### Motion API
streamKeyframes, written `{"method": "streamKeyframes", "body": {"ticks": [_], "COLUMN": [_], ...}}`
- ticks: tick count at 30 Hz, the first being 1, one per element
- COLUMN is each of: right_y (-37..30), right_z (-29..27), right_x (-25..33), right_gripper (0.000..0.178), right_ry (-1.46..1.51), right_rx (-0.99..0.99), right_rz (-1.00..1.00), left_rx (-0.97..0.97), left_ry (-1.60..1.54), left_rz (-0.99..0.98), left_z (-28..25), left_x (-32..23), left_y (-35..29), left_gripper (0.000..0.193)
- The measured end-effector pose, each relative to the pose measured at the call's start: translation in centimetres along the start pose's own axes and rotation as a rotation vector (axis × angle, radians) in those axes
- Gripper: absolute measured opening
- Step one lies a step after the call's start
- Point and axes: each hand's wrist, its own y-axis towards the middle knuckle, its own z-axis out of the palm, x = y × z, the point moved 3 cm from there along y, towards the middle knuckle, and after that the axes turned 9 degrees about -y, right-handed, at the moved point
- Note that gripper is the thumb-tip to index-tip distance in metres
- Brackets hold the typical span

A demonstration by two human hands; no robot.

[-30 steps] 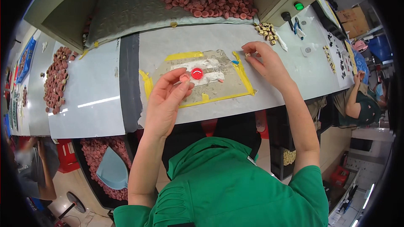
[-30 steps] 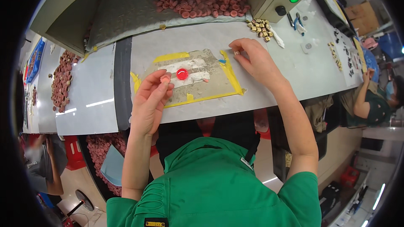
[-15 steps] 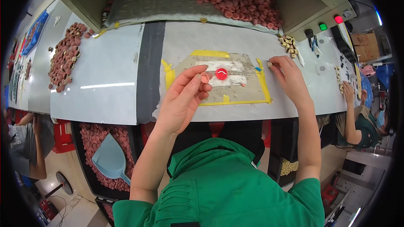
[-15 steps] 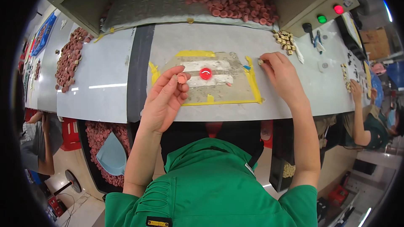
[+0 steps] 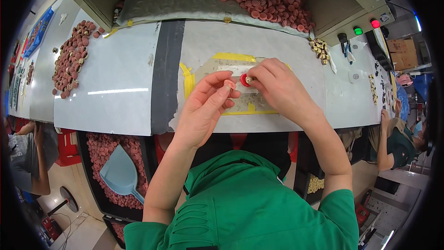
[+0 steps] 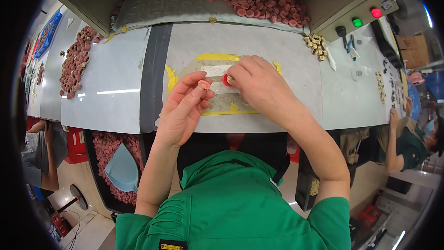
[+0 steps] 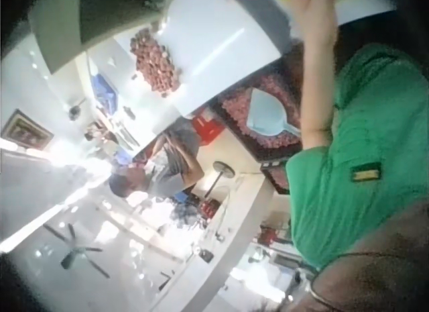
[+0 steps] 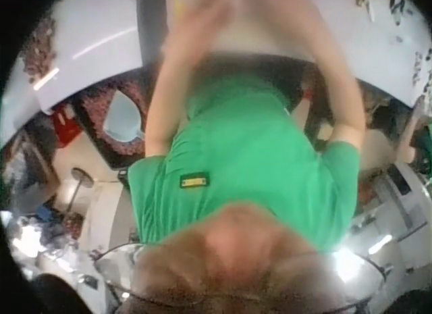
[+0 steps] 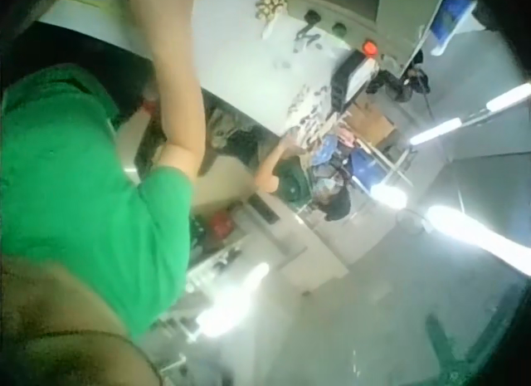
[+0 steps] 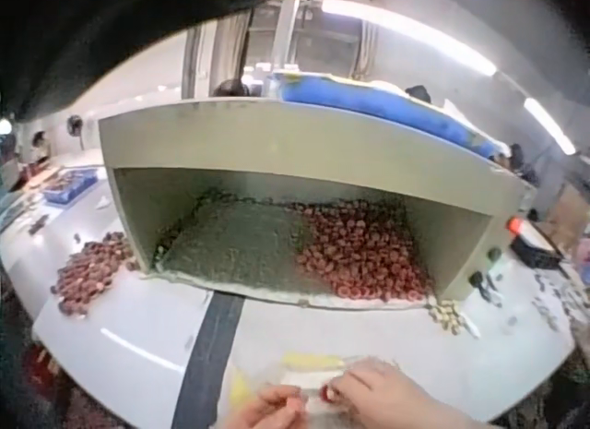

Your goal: The person assembles small figurines by picking up components by hand, applying glue to them, and pressing the pieces together.

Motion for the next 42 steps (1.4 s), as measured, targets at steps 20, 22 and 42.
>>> {"method": "streamKeyframes", "body": {"ticks": [20,22,42], "right_y": [-1.9,-1.8,-1.1], "right_z": [0.7,0.9,-0.9], "right_x": [1.2,1.7,2.9], "right_gripper": [0.016,0.017,0.027], "right_ry": [1.152,1.212,0.623], "right_rx": [-0.003,-0.018,-0.145], "right_rz": [0.475,0.467,0.199], "left_rx": [-0.046,-0.037,0.081], "left_ry": [0.116,0.139,0.213], "left_rz": [0.052,0.053,0.103], "left_z": [0.5,0.4,0.9], "left_x": [0.4,0.6,0.6], "left_y": [-0.1,0.1,0.1], "left_gripper": [0.027,0.026,0.05]}}
